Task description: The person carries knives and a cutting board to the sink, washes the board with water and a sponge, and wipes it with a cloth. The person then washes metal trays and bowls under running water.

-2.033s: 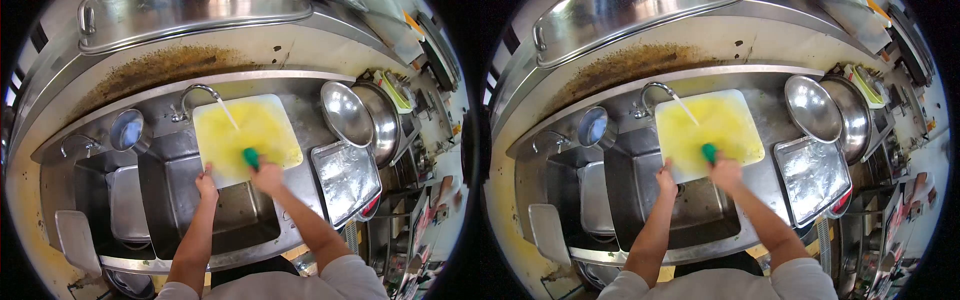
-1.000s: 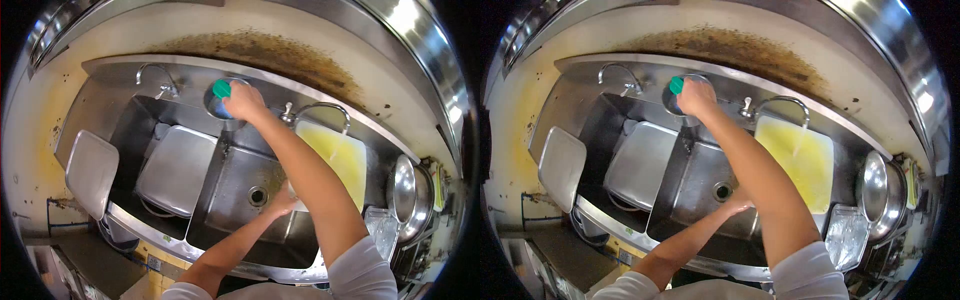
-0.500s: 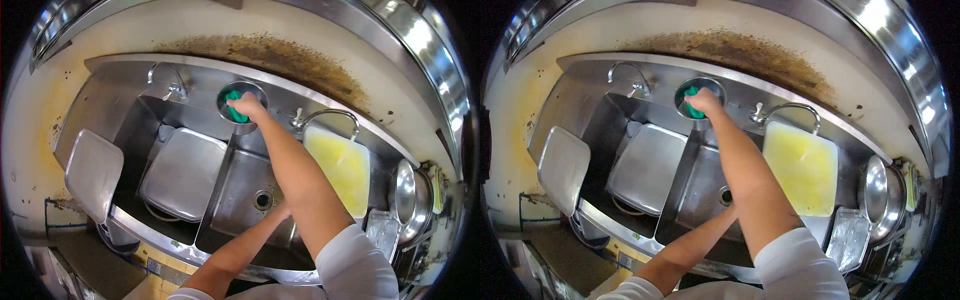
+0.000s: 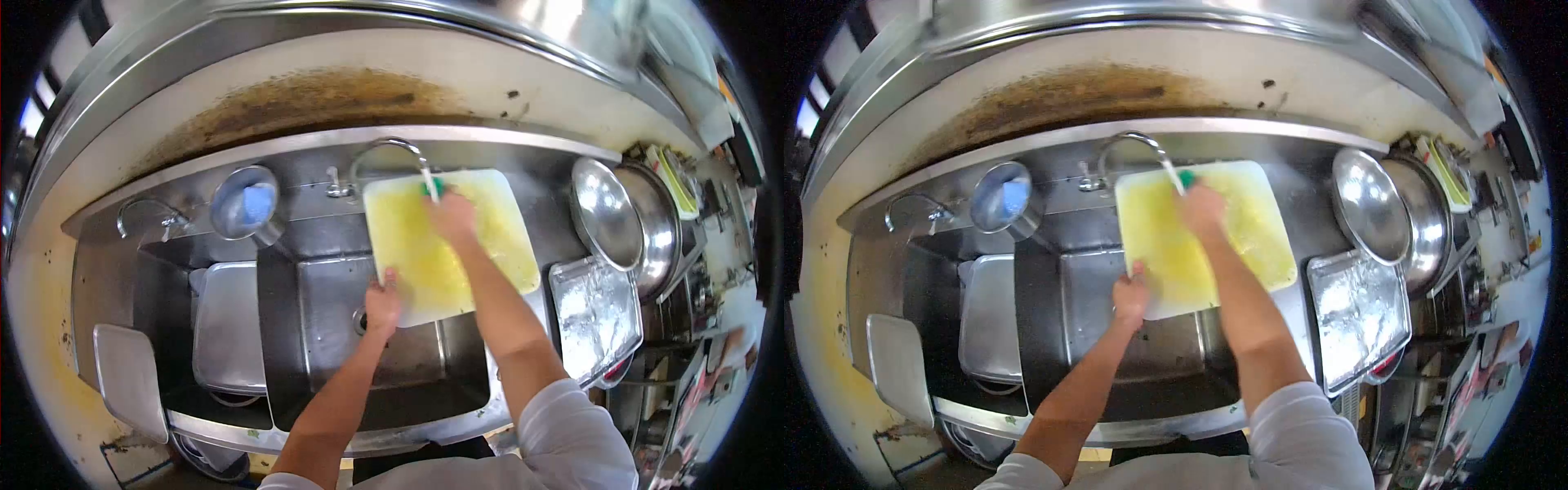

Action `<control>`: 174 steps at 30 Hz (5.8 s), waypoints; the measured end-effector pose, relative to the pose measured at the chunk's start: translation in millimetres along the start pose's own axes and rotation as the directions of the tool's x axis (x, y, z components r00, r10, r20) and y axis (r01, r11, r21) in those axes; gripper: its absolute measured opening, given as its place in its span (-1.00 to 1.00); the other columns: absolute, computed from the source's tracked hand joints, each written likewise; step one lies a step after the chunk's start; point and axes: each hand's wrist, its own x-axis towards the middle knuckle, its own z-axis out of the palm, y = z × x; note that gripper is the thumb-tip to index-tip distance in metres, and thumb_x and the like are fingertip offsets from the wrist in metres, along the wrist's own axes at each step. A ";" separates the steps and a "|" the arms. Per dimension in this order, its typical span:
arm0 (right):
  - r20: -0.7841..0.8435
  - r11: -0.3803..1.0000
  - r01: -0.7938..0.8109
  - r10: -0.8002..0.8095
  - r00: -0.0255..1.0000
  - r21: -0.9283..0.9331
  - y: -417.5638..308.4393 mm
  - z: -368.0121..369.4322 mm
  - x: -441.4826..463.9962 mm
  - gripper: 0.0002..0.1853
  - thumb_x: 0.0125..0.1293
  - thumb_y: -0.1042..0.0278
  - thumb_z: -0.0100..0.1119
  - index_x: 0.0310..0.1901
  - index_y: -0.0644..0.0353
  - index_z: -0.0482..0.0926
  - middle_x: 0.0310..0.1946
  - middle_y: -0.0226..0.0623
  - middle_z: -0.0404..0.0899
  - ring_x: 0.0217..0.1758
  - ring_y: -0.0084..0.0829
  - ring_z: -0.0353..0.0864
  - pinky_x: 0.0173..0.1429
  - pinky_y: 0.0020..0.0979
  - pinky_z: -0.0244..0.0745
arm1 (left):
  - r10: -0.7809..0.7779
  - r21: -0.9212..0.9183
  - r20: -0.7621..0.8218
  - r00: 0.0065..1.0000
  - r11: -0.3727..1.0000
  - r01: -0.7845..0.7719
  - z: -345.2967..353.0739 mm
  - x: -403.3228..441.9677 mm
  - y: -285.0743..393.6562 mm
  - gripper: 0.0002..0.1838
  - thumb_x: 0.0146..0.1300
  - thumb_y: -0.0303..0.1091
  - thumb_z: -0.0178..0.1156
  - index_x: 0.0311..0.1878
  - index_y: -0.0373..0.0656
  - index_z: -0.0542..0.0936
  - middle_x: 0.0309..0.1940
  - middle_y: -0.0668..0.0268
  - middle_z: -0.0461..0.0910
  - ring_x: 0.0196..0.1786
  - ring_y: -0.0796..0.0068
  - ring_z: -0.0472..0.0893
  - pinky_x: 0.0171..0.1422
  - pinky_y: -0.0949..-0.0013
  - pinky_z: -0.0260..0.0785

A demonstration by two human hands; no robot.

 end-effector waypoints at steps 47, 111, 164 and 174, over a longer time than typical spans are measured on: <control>-0.401 0.990 -0.055 0.103 0.910 0.129 111.2 -18.5 -209.8 -0.57 0.28 -0.02 0.36 -0.36 0.24 0.51 -0.68 -0.06 0.55 -0.64 -0.02 0.60 -0.50 -0.10 0.54 | 0.047 0.219 -0.015 0.999 0.975 -0.042 16.3 11.4 -11.6 -0.06 0.47 0.41 -0.16 -0.10 -0.55 0.61 -0.28 -0.10 0.67 -0.27 0.14 0.63 -0.16 0.08 0.45; 0.050 0.953 0.218 -0.212 0.976 -0.208 45.0 -17.9 -113.0 -0.43 0.28 -0.16 0.18 -0.01 0.28 0.56 -0.40 0.07 0.70 -0.31 0.10 0.74 -0.20 0.05 0.64 | 0.199 0.432 -0.105 0.974 0.892 -0.136 1.7 -4.1 -21.8 -0.18 0.54 0.23 -0.19 -0.22 -0.57 0.56 -0.32 -0.41 0.61 -0.14 -0.43 0.65 -0.02 -0.17 0.45; 0.446 0.896 0.432 -0.345 0.826 -0.107 -66.6 15.7 57.0 -0.63 0.12 0.08 0.21 -0.13 0.09 0.75 -0.10 -0.03 0.74 0.00 -0.03 0.73 0.12 -0.10 0.60 | 0.199 0.446 -0.126 0.972 0.886 -0.124 -1.2 -61.5 -40.2 -0.23 0.50 0.24 -0.04 -0.32 -0.50 0.56 -0.46 -0.23 0.63 -0.30 -0.14 0.70 -0.21 0.00 0.48; 0.335 0.871 0.113 0.062 0.940 -0.479 92.0 -95.1 101.8 -0.37 0.17 -0.04 0.23 0.15 0.29 0.64 0.28 0.03 0.55 0.37 -0.09 0.54 0.40 -0.11 0.45 | 0.261 0.189 -0.195 0.945 0.956 -0.225 -1.1 -57.4 -64.1 -0.31 0.52 0.18 -0.04 -0.39 -0.40 0.49 -0.50 -0.24 0.59 -0.34 -0.25 0.65 -0.26 -0.04 0.44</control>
